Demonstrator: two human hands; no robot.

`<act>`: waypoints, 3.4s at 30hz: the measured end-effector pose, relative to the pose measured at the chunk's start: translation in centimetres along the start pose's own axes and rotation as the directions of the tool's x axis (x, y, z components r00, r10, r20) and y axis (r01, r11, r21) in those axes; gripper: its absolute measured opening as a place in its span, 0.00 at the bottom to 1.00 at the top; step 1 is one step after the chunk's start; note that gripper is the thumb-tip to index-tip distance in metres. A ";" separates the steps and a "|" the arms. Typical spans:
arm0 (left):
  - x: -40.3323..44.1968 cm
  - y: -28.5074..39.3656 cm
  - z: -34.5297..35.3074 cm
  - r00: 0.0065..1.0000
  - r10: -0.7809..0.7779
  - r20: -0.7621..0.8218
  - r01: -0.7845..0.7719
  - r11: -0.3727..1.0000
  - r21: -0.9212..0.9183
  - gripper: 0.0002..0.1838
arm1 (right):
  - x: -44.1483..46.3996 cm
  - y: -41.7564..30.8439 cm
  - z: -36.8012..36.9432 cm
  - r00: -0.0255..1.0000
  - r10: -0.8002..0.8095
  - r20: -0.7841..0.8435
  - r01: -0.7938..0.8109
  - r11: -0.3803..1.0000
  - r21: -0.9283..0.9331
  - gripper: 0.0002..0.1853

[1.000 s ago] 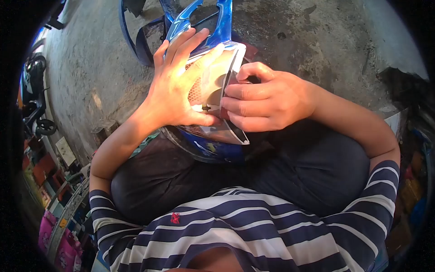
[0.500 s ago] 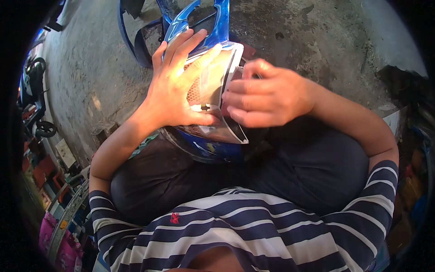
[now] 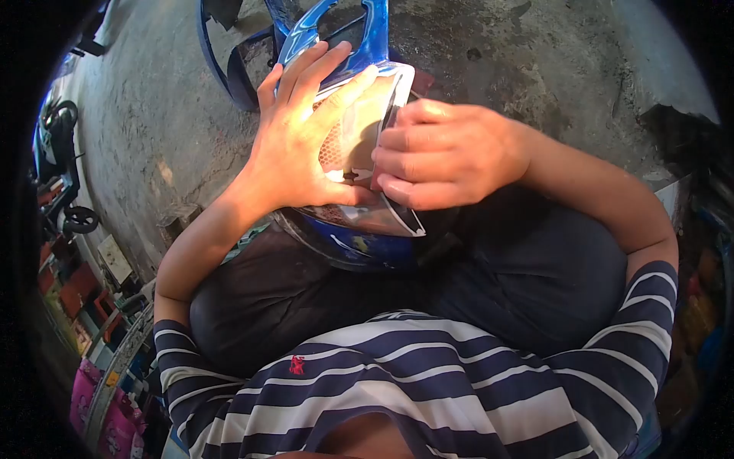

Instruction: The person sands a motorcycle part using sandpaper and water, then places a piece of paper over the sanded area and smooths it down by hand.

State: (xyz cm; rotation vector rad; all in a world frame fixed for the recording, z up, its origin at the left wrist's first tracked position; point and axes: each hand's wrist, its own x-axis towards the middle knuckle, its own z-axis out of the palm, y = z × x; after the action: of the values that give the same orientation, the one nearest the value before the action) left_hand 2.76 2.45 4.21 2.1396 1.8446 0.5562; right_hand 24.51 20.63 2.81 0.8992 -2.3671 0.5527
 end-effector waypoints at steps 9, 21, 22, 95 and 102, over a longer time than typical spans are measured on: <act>-0.2 -0.1 0.0 1.000 0.012 -0.022 -0.011 1.000 0.018 0.71 | -0.2 0.5 -0.7 0.998 0.036 0.051 -0.033 0.997 -0.063 0.18; -0.3 -0.3 0.3 0.999 0.026 -0.047 -0.025 0.999 0.033 0.71 | -1.2 0.2 0.6 0.978 0.183 -0.100 -0.194 0.975 -0.111 0.21; -0.4 -0.5 0.5 1.000 0.017 -0.024 -0.016 0.999 0.046 0.71 | -1.2 -0.2 1.4 0.988 0.124 -0.090 -0.133 0.986 -0.098 0.21; 0.0 -0.4 0.0 1.000 -0.012 0.000 0.012 1.000 0.022 0.69 | -2.1 2.6 -1.4 0.980 0.193 -0.041 -0.197 0.965 -0.174 0.14; 0.0 -0.4 0.0 1.000 -0.005 0.008 0.005 1.000 0.016 0.69 | -1.9 1.7 -1.5 0.978 0.209 0.002 -0.205 0.958 -0.199 0.21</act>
State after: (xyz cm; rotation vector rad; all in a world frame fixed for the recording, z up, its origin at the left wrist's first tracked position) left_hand 2.36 2.55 4.05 2.1437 1.8557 0.5325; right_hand 25.02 23.51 2.50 0.5761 -2.5008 0.3778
